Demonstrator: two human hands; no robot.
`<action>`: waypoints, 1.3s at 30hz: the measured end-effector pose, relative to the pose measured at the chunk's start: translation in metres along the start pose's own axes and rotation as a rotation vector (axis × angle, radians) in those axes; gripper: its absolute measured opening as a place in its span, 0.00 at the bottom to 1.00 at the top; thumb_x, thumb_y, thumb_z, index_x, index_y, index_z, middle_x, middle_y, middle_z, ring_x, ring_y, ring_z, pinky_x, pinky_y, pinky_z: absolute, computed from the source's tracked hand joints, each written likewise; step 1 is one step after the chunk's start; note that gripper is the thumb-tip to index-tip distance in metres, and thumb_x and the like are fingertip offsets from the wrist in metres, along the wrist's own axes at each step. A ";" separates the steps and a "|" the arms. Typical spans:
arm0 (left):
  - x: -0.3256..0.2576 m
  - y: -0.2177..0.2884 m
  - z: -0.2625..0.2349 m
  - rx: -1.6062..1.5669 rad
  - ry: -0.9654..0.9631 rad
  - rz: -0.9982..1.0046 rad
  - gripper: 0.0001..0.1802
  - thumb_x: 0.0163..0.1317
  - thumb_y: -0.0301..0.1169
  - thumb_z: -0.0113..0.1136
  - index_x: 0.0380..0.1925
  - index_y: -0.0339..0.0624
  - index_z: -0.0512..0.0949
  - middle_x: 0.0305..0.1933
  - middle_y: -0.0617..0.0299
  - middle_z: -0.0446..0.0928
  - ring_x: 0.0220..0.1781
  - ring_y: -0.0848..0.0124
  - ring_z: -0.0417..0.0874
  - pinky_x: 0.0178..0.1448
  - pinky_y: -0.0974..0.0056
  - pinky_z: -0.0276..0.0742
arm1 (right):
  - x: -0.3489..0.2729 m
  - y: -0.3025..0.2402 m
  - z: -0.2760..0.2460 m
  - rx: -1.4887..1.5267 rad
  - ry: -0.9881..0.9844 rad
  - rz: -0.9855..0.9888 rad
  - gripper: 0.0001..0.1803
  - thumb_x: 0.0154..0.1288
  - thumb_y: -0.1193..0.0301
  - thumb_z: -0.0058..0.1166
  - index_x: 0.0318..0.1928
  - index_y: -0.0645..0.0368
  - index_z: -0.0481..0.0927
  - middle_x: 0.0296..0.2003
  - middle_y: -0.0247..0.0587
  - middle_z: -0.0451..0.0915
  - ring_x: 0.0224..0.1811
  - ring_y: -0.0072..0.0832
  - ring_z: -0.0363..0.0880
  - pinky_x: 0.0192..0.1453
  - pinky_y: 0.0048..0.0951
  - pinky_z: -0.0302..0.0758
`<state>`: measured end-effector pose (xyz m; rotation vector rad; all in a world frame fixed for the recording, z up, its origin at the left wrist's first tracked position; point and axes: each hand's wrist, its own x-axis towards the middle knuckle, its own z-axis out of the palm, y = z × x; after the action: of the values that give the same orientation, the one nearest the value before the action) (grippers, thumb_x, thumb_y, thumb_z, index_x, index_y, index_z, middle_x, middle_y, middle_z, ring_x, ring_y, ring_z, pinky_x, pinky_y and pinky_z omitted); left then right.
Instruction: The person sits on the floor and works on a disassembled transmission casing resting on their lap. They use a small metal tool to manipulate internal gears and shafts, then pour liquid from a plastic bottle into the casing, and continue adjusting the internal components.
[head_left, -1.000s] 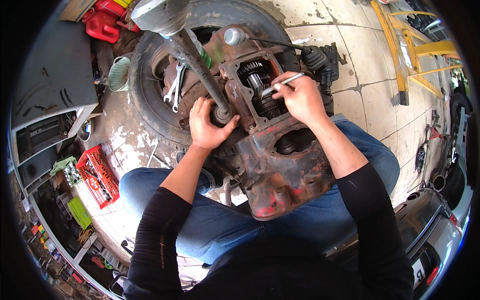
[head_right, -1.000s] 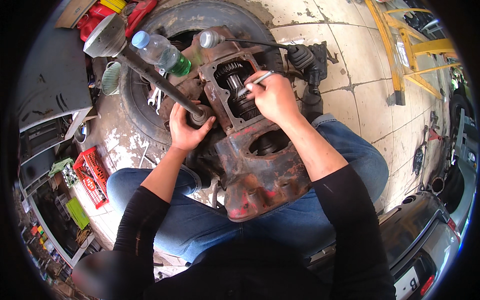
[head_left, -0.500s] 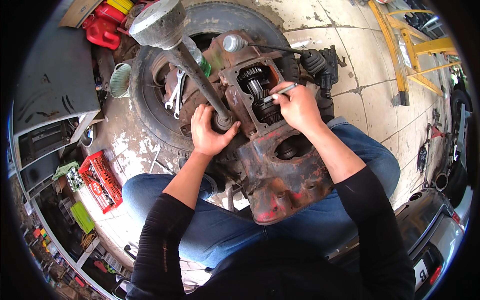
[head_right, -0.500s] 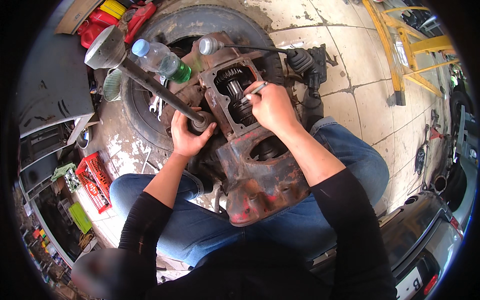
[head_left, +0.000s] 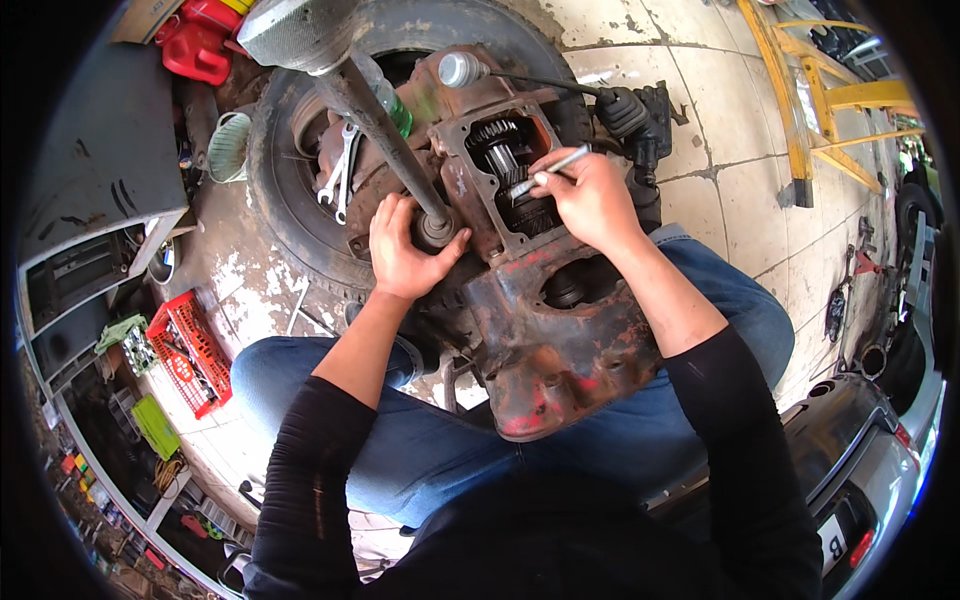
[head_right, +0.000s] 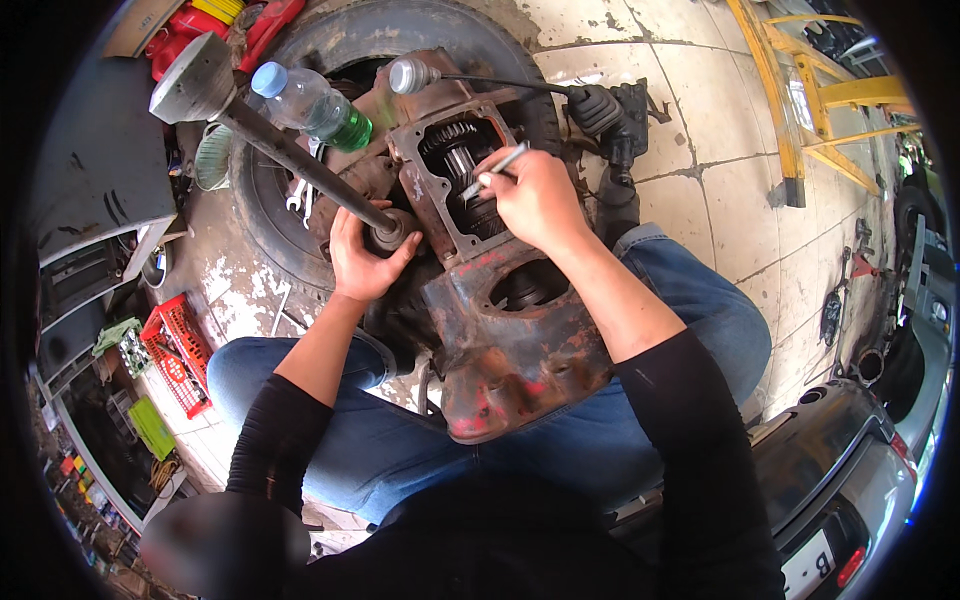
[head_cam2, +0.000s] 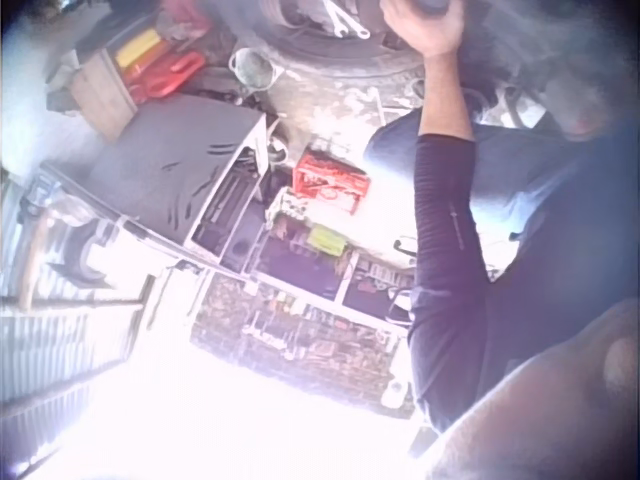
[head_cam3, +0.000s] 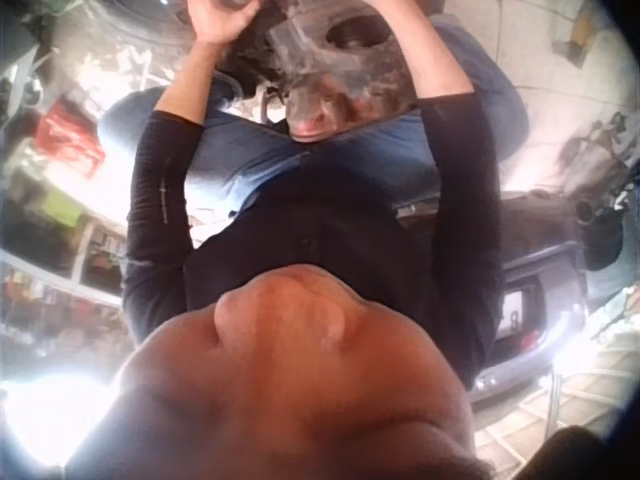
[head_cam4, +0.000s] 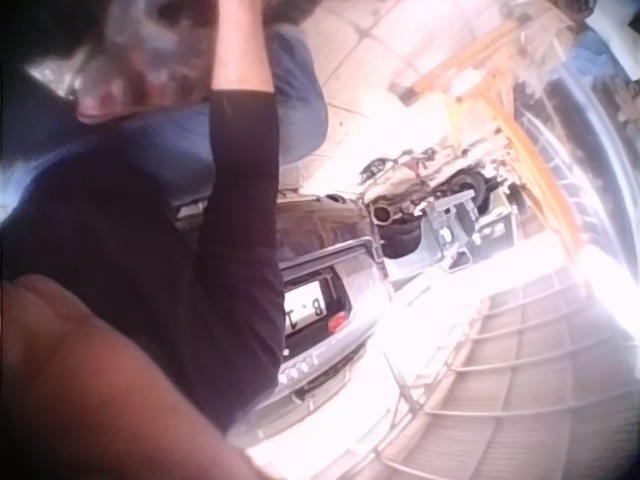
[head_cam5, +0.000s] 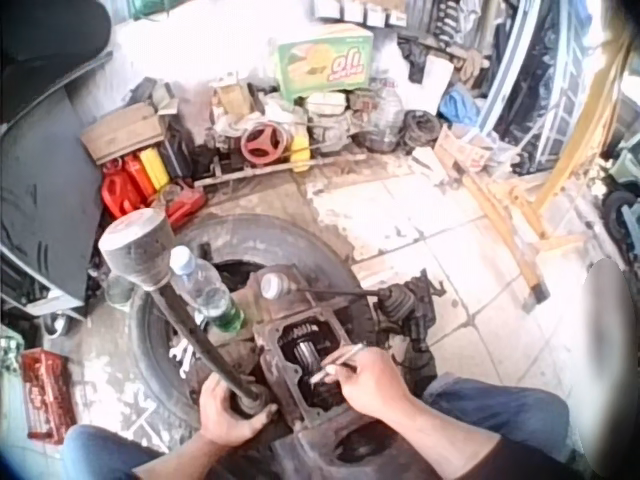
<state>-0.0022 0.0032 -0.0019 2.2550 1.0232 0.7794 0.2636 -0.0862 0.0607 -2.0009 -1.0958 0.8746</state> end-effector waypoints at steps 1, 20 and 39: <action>0.000 -0.001 0.000 0.000 0.002 -0.005 0.32 0.45 0.46 0.86 0.43 0.39 0.80 0.42 0.51 0.75 0.48 0.46 0.79 0.53 0.45 0.75 | 0.002 -0.004 -0.004 -0.006 0.013 0.032 0.06 0.76 0.78 0.62 0.48 0.62 0.90 0.37 0.43 0.94 0.41 0.28 0.94 0.47 0.30 0.84; 0.001 0.002 -0.003 0.016 -0.006 -0.011 0.31 0.45 0.46 0.86 0.44 0.43 0.81 0.41 0.55 0.76 0.48 0.50 0.81 0.53 0.48 0.74 | 0.002 0.008 0.003 0.030 0.046 0.003 0.05 0.76 0.76 0.62 0.46 0.58 0.90 0.32 0.48 0.91 0.37 0.38 0.93 0.44 0.33 0.84; -0.001 0.007 -0.001 -0.003 -0.014 -0.030 0.31 0.46 0.45 0.86 0.43 0.38 0.81 0.42 0.50 0.77 0.48 0.45 0.80 0.55 0.44 0.77 | 0.007 -0.001 -0.008 -0.106 -0.046 0.021 0.04 0.78 0.74 0.61 0.46 0.61 0.87 0.38 0.46 0.92 0.43 0.31 0.96 0.47 0.32 0.84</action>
<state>-0.0005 -0.0012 0.0030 2.2347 1.0465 0.7507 0.2731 -0.0814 0.0642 -2.0917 -1.1710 0.8940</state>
